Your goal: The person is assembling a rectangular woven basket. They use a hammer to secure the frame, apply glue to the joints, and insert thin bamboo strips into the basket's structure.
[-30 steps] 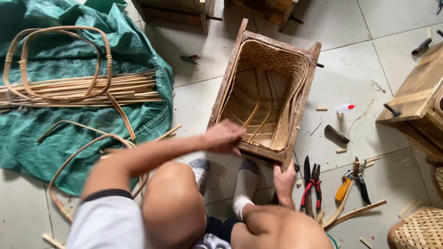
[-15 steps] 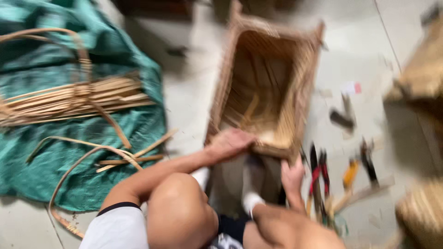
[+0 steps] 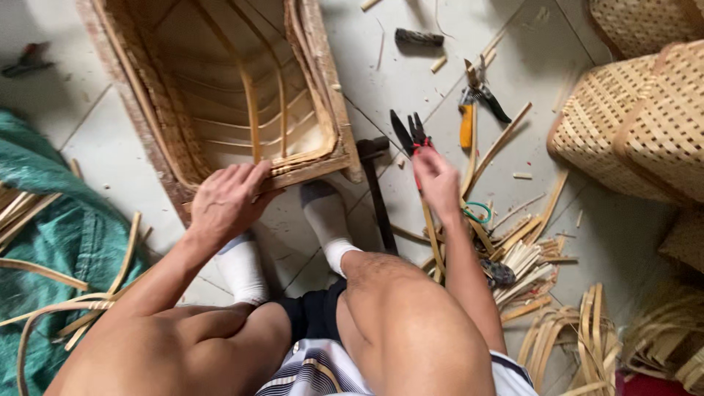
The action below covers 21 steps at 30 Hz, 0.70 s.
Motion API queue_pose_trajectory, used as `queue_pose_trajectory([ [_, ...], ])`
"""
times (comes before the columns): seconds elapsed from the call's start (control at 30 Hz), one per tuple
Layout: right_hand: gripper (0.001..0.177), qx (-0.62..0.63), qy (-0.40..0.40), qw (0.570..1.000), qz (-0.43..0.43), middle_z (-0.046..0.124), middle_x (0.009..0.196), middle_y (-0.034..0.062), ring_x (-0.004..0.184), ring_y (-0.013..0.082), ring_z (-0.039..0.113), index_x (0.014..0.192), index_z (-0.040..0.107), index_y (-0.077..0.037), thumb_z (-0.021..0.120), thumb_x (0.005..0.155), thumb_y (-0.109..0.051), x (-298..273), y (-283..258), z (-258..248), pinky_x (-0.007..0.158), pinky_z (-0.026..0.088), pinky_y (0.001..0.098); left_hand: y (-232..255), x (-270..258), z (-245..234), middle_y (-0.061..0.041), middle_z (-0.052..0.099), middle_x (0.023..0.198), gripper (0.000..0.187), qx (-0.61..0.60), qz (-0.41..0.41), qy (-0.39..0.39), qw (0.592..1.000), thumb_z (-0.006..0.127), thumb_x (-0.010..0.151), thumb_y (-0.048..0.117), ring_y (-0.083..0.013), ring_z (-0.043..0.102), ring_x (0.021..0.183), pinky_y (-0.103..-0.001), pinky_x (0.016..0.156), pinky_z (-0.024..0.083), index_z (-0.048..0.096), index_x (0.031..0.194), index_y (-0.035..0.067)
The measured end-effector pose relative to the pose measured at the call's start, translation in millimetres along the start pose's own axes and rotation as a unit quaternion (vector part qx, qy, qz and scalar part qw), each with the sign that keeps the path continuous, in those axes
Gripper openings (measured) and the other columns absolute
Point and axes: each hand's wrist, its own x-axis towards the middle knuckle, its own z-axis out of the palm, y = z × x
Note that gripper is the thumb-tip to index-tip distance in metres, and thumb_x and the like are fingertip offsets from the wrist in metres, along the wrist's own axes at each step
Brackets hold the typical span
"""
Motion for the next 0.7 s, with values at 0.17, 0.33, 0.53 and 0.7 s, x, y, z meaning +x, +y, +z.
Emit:
queue_pose_trajectory([
  [0.17, 0.052, -0.296, 0.096, 0.942, -0.122, 0.071, 0.107, 0.0192, 0.098, 0.0379, 0.066, 0.124, 0.069, -0.004, 0.084, 0.081, -0.029, 13, 21, -8, 0.085, 0.053, 0.0459, 0, 1, -7, -0.015, 0.066, 0.133, 0.071, -0.005, 0.053, 0.079, 0.995, 0.081, 0.083, 0.035, -0.0286, 0.062, 0.119, -0.042, 0.105, 0.046, 0.058, 0.140, 0.001],
  [0.33, 0.040, -0.265, 0.022, 0.964, -0.025, 0.071, 0.111, 0.0138, 0.104, 0.0327, 0.067, 0.128, 0.068, -0.014, 0.073, 0.092, -0.030, 30, 47, -12, 0.093, 0.052, 0.0448, 2, 5, -8, -0.014, 0.065, 0.133, 0.073, -0.035, 0.062, 0.088, 0.994, 0.083, 0.083, 0.042, -0.0282, 0.060, 0.126, -0.047, 0.114, 0.040, 0.057, 0.136, -0.001],
  [0.53, 0.057, -0.379, 0.009, 0.913, -0.149, 0.068, 0.103, 0.0202, 0.100, 0.0409, 0.062, 0.136, 0.061, -0.002, 0.077, 0.090, -0.031, 23, 48, -9, 0.091, 0.050, 0.0511, 5, 20, 11, -0.016, 0.066, 0.124, 0.070, -0.050, 0.077, 0.039, 0.995, 0.076, 0.087, 0.037, -0.0301, 0.064, 0.113, -0.043, 0.101, 0.048, 0.054, 0.140, -0.002],
  [0.7, 0.059, -0.339, 0.028, 0.936, -0.088, 0.069, 0.100, 0.0165, 0.096, 0.0368, 0.066, 0.138, 0.061, -0.006, 0.075, 0.091, -0.038, 6, 21, 11, 0.084, 0.053, 0.0490, 5, 18, 22, -0.011, 0.066, 0.105, 0.046, -0.062, 0.055, 0.024, 0.996, 0.069, 0.098, 0.030, -0.0277, 0.068, 0.097, -0.038, 0.084, 0.054, 0.055, 0.131, 0.003],
])
